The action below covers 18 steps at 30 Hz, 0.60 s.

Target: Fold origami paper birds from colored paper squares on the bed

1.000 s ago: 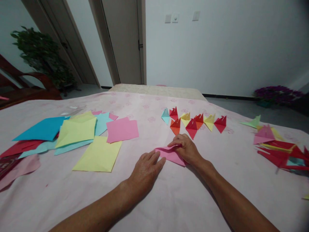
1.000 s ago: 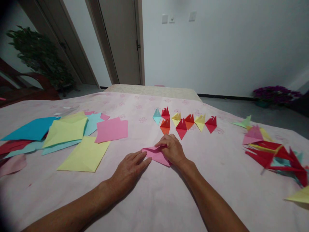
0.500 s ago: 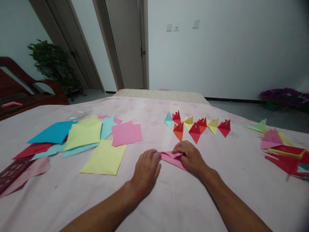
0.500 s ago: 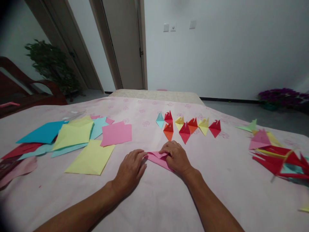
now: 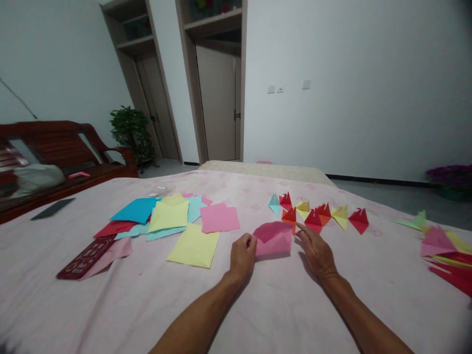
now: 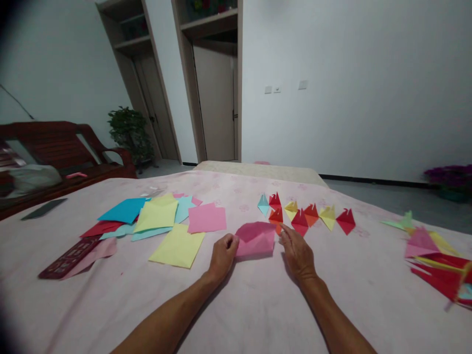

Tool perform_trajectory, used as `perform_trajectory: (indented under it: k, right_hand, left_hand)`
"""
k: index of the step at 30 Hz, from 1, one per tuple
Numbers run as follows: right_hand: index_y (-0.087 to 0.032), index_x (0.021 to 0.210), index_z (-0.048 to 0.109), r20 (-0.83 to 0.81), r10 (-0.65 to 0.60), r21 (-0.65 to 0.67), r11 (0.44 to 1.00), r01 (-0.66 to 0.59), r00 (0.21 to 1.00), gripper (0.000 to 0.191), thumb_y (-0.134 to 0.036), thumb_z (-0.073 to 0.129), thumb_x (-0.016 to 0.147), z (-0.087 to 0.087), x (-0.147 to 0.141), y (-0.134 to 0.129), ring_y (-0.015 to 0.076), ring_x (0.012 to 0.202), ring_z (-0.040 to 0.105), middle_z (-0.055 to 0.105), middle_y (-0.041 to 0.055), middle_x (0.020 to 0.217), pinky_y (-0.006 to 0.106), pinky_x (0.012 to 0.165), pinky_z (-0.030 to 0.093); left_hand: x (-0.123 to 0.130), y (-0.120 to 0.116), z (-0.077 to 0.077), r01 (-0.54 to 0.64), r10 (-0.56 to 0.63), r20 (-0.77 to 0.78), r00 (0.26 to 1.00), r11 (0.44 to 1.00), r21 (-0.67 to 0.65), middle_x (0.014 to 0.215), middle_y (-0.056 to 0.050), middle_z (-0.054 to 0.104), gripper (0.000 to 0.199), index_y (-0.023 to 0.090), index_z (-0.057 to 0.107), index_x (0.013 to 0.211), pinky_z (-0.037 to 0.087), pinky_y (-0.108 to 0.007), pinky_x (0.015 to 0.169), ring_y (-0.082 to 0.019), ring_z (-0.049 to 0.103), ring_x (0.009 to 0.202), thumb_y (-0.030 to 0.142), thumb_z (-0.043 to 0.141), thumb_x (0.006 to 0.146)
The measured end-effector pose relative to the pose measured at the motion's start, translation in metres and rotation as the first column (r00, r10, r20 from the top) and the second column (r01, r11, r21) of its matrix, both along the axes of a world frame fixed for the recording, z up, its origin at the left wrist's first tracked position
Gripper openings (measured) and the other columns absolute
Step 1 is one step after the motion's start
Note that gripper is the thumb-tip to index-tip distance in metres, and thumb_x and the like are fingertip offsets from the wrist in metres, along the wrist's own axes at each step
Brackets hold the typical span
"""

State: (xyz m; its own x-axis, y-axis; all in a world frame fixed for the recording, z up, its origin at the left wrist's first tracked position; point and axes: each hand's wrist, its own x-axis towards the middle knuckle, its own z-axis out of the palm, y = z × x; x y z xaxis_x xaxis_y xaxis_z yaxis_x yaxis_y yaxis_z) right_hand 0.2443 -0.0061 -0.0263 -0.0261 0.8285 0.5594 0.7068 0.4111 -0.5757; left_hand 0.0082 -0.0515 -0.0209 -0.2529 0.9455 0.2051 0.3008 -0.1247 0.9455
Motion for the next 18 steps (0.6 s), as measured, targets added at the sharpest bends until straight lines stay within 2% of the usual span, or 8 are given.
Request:
perform_trajectory:
  k: [3,6,9,12,14,16,18]
  right_hand:
    - [-0.019,0.126,0.061,0.070,-0.053,-0.089,0.994,0.060,0.996,0.046,-0.043,0.034,0.097,-0.006,0.000,0.004,0.0253,0.109,0.064,0.069,0.0109,0.116,0.042,0.096,0.049]
    - [-0.019,0.124,0.062,0.228,-0.026,-0.041,0.998,0.036,0.973,0.044,-0.040,0.035,0.097,-0.010,-0.004,0.004,0.0256,0.109,0.063,0.069,0.0109,0.118,0.042,0.097,0.047]
    - [-0.019,0.124,0.063,0.299,-0.039,0.005,0.999,0.040,0.953,0.043,-0.038,0.035,0.098,-0.012,-0.007,0.003,0.0254,0.108,0.063,0.070,0.0112,0.117,0.041,0.095,0.048]
    - [-0.020,0.122,0.064,0.317,-0.059,0.015,0.998,0.058,0.947,0.042,-0.037,0.033,0.098,-0.012,-0.007,0.003,0.0250,0.108,0.063,0.070,0.0106,0.117,0.040,0.093,0.049]
    - [-0.020,0.118,0.065,0.328,-0.065,0.022,0.998,0.062,0.942,0.041,-0.036,0.033,0.098,-0.011,-0.007,0.003,0.0247,0.106,0.064,0.070,0.0101,0.115,0.040,0.093,0.048]
    - [-0.020,0.115,0.066,0.340,-0.065,0.027,0.998,0.059,0.938,0.039,-0.035,0.034,0.098,-0.010,-0.008,0.002,0.0243,0.105,0.063,0.071,0.0095,0.113,0.039,0.092,0.048]
    - [-0.020,0.109,0.067,0.359,-0.064,0.030,0.998,0.057,0.931,0.037,-0.034,0.035,0.098,-0.009,-0.008,0.001,0.0239,0.101,0.063,0.071,0.0092,0.109,0.037,0.090,0.048]
  left_hand:
    - [-0.016,-0.001,0.000,-0.113,0.119,0.188,0.975,0.993,-0.043,0.053,0.005,0.042,0.032,0.019,0.048,0.063,0.030,-0.022,0.049,-0.010,0.041,0.049,0.042,0.053,0.086]
    - [-0.046,0.004,0.007,-0.239,0.256,0.271,0.928,0.967,-0.092,0.052,0.006,0.041,0.035,0.020,0.050,0.074,0.029,-0.020,0.043,-0.010,0.041,0.043,0.051,0.042,0.090]
    - [-0.079,0.010,0.017,-0.304,0.314,0.288,0.905,0.949,-0.078,0.071,-0.002,0.060,0.044,0.019,0.055,0.092,0.044,-0.021,0.054,-0.011,0.057,0.057,0.054,0.028,0.095]
    - [-0.098,0.010,0.021,-0.246,0.250,0.171,0.953,0.968,-0.047,0.101,-0.011,0.068,0.048,0.018,0.056,0.112,0.051,-0.027,0.072,-0.015,0.067,0.084,0.050,0.023,0.098]
    - [-0.103,0.008,0.018,-0.192,0.193,0.023,0.981,0.980,-0.043,0.117,-0.015,0.065,0.040,0.018,0.056,0.119,0.050,-0.033,0.085,-0.019,0.065,0.101,0.046,0.039,0.096]
    - [-0.108,0.008,0.014,-0.155,0.145,-0.156,0.977,0.987,-0.051,0.132,-0.017,0.058,0.035,0.018,0.059,0.119,0.043,-0.038,0.099,-0.025,0.055,0.121,0.035,0.059,0.088]
    - [-0.116,0.014,0.013,-0.136,0.107,-0.327,0.939,0.988,-0.069,0.141,-0.017,0.051,0.035,0.017,0.063,0.114,0.031,-0.043,0.109,-0.029,0.040,0.137,0.023,0.068,0.080]
